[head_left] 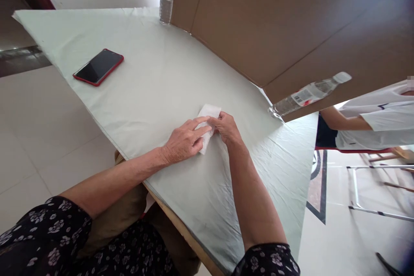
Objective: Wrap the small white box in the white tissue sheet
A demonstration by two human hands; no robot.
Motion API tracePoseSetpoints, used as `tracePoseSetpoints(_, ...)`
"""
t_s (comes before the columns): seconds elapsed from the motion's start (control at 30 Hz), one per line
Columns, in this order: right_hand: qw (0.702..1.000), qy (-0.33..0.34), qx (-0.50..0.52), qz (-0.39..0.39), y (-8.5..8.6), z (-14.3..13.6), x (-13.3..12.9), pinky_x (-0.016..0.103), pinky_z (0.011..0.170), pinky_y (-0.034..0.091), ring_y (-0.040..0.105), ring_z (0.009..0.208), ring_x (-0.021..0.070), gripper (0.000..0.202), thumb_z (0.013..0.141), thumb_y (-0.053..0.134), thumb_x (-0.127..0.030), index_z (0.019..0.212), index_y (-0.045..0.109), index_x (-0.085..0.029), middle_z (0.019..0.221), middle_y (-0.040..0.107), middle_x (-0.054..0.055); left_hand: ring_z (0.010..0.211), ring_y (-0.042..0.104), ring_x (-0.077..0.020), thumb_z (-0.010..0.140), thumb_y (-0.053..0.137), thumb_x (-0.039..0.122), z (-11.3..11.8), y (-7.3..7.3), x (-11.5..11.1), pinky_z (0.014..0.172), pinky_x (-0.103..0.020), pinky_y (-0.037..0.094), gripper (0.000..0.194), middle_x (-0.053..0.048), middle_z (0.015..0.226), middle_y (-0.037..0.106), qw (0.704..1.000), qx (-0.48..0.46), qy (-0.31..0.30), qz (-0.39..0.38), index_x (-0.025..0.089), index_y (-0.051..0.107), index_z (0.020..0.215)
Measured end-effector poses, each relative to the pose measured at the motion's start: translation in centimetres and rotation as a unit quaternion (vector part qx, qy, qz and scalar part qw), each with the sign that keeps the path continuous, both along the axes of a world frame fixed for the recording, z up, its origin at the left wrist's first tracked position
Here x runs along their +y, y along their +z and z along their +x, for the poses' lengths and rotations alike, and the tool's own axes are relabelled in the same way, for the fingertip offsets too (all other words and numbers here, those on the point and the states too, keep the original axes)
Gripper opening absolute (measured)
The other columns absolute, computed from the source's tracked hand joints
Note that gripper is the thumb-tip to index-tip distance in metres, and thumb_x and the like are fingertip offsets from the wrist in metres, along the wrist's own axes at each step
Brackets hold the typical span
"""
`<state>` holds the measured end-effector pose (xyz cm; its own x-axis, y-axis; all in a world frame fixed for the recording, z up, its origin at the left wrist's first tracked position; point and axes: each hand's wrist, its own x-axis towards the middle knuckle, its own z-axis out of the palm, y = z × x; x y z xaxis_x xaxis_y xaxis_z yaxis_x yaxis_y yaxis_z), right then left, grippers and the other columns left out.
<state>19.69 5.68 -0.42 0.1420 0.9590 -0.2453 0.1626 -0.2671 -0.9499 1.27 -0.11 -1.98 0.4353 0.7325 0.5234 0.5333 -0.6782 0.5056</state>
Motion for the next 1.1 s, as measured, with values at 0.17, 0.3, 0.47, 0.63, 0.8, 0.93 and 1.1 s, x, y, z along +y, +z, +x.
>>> tracePoseSetpoints(0.17, 1.0, 0.001, 0.013, -0.009, -0.1, 0.0, 0.3, 0.024, 0.049, 0.04, 0.052, 0.055, 0.0109, 0.04, 0.051, 0.086, -0.04, 0.078, 0.067, -0.016, 0.065, 0.063, -0.004, 0.095, 0.064, -0.0218, 0.085, 0.051, 0.01, -0.1, 0.0, 0.2, 0.079, -0.034, 0.054, 0.04, -0.007, 0.147, 0.06, 0.997, 0.057, -0.012, 0.045, 0.022, 0.071, 0.117)
tracePoseSetpoints(0.3, 0.998, -0.017, 0.059, 0.005, -0.5, -0.4, 0.1, 0.026, 0.056, 0.044, 0.053, 0.059, 0.012, 0.034, 0.051, 0.084, -0.036, 0.075, 0.067, -0.018, 0.065, 0.064, -0.004, 0.093, 0.062, -0.0225, 0.085, 0.05, 0.01, 0.0, 0.0, 0.3, 0.08, -0.034, 0.053, 0.039, -0.007, 0.12, 0.074, 0.998, 0.057, -0.022, 0.016, 0.02, 0.071, 0.117)
tracePoseSetpoints(0.47, 0.993, -0.024, 0.093, 0.076, -0.7, -1.0, -0.3, 0.03, 0.071, 0.05, 0.06, 0.073, 0.0154, 0.035, 0.056, 0.081, -0.039, 0.081, 0.066, -0.02, 0.075, 0.068, -0.002, 0.089, 0.06, -0.0231, 0.084, 0.051, 0.012, 0.0, -0.2, 0.6, 0.082, -0.037, 0.053, 0.033, -0.007, 0.107, 0.074, 0.999, 0.006, -0.015, -0.045, 0.019, 0.07, 0.11)
tracePoseSetpoints(0.63, 0.991, 0.031, 0.08, 0.105, 0.6, -1.7, -1.5, 0.035, 0.082, 0.053, 0.065, 0.084, 0.019, 0.037, 0.066, 0.077, -0.047, 0.091, 0.066, -0.022, 0.086, 0.071, 0.001, 0.092, 0.063, -0.0202, 0.082, 0.055, 0.014, -0.2, -0.1, 0.9, 0.086, -0.036, 0.054, 0.028, -0.007, 0.108, 0.069, 0.994, -0.051, -0.007, -0.098, 0.02, 0.067, 0.107)
tracePoseSetpoints(0.8, 0.982, 0.071, 0.037, 0.172, 1.8, -2.4, -3.9, 0.035, 0.087, 0.052, 0.065, 0.086, 0.0183, 0.018, 0.079, 0.069, -0.037, 0.09, 0.068, -0.022, 0.088, 0.072, 0.001, 0.094, 0.063, -0.0217, 0.077, 0.066, 0.023, -0.4, 0.2, 0.8, 0.084, -0.038, 0.055, 0.029, -0.009, 0.108, 0.062, 0.98, -0.083, 0.078, -0.164, 0.017, 0.06, 0.106)
tracePoseSetpoints(0.93, 0.973, 0.086, -0.051, 0.206, 1.9, -2.6, -6.1, 0.033, 0.082, 0.051, 0.063, 0.08, 0.0173, 0.012, 0.085, 0.065, -0.035, 0.085, 0.068, -0.023, 0.08, 0.068, -0.001, 0.114, 0.059, -0.0261, 0.077, 0.068, 0.025, -0.6, -0.1, 1.1, 0.097, -0.043, 0.052, 0.055, -0.014, 0.129, 0.058, 0.978, -0.124, 0.068, -0.154, 0.017, 0.051, 0.129)
tracePoseSetpoints(1.1, 0.959, 0.097, -0.107, 0.243, 0.9, -2.7, -8.5, 0.04, 0.1, 0.05, 0.066, 0.109, 0.0231, 0.011, 0.085, 0.067, -0.034, 0.089, 0.074, -0.026, 0.112, 0.074, 0.003, 0.122, 0.056, -0.026, 0.079, 0.066, 0.023, -0.8, -0.6, 1.6, 0.092, -0.038, 0.053, 0.03, -0.012, 0.133, 0.058, 0.971, -0.134, -0.009, -0.195, 0.02, 0.061, 0.109)
